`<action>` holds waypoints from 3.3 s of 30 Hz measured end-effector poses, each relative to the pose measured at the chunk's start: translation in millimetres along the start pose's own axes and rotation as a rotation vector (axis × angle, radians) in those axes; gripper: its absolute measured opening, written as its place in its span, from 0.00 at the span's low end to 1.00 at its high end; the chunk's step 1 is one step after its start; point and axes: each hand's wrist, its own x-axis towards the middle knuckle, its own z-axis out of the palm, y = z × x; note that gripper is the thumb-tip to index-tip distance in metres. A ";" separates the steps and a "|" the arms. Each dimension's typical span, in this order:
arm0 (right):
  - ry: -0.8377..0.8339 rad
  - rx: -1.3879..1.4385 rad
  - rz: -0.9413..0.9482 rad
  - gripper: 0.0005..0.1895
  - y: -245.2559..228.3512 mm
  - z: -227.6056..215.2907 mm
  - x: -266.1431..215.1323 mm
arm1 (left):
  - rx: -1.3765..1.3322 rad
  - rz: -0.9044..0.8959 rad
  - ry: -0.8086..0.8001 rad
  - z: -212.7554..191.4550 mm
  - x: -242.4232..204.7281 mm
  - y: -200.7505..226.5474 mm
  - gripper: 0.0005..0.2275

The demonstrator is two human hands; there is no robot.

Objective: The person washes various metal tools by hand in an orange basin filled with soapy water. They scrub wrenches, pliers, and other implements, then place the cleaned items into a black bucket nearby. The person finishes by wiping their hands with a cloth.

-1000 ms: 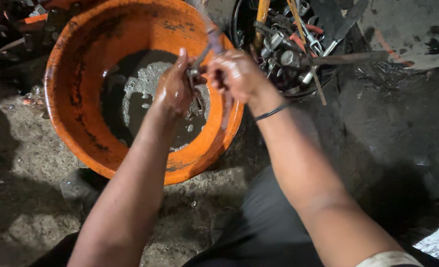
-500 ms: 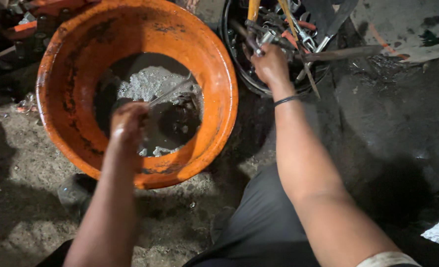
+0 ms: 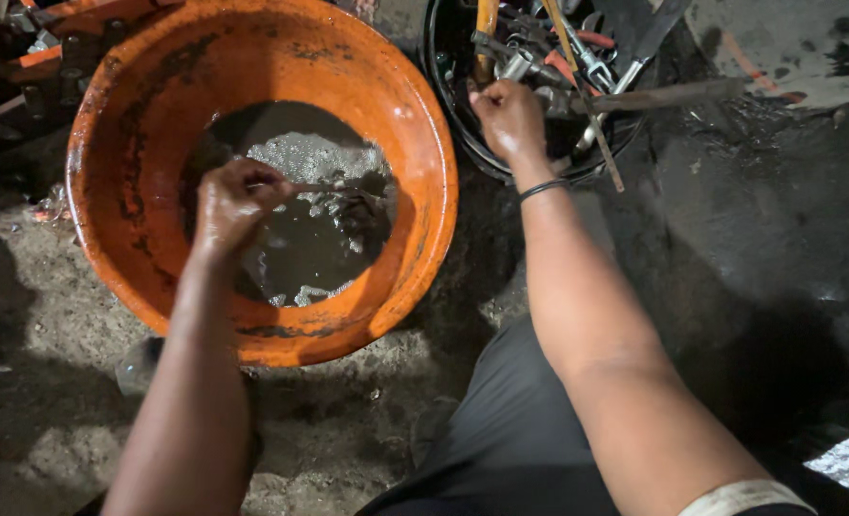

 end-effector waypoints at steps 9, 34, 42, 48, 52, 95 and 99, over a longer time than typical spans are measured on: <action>0.105 -0.243 0.044 0.24 -83.3 11.8 -15.4 | -0.022 -0.323 0.036 71.1 -26.1 15.6 0.12; -0.046 -0.252 -0.298 0.24 -70.9 7.5 -27.0 | 0.498 -0.208 -0.003 13.4 -45.6 165.0 0.17; -0.367 -0.623 0.055 0.31 -100.1 -1.1 -14.6 | 0.240 0.083 -0.076 14.4 -44.6 196.6 0.19; -0.295 -0.691 -0.208 0.24 -62.3 -9.7 -14.3 | 0.206 0.304 -0.101 9.1 -39.0 175.1 0.18; -0.377 -0.852 -0.132 0.19 -85.1 -20.6 -17.0 | 0.290 0.162 -0.159 7.8 -27.8 160.9 0.21; -0.575 -0.806 -0.114 0.14 -78.6 -10.6 7.2 | 0.388 0.086 -0.251 50.6 54.9 25.4 0.19; -0.824 -0.881 -0.381 0.21 -81.1 -14.8 28.9 | 0.445 -0.122 -0.282 47.8 40.7 53.4 0.19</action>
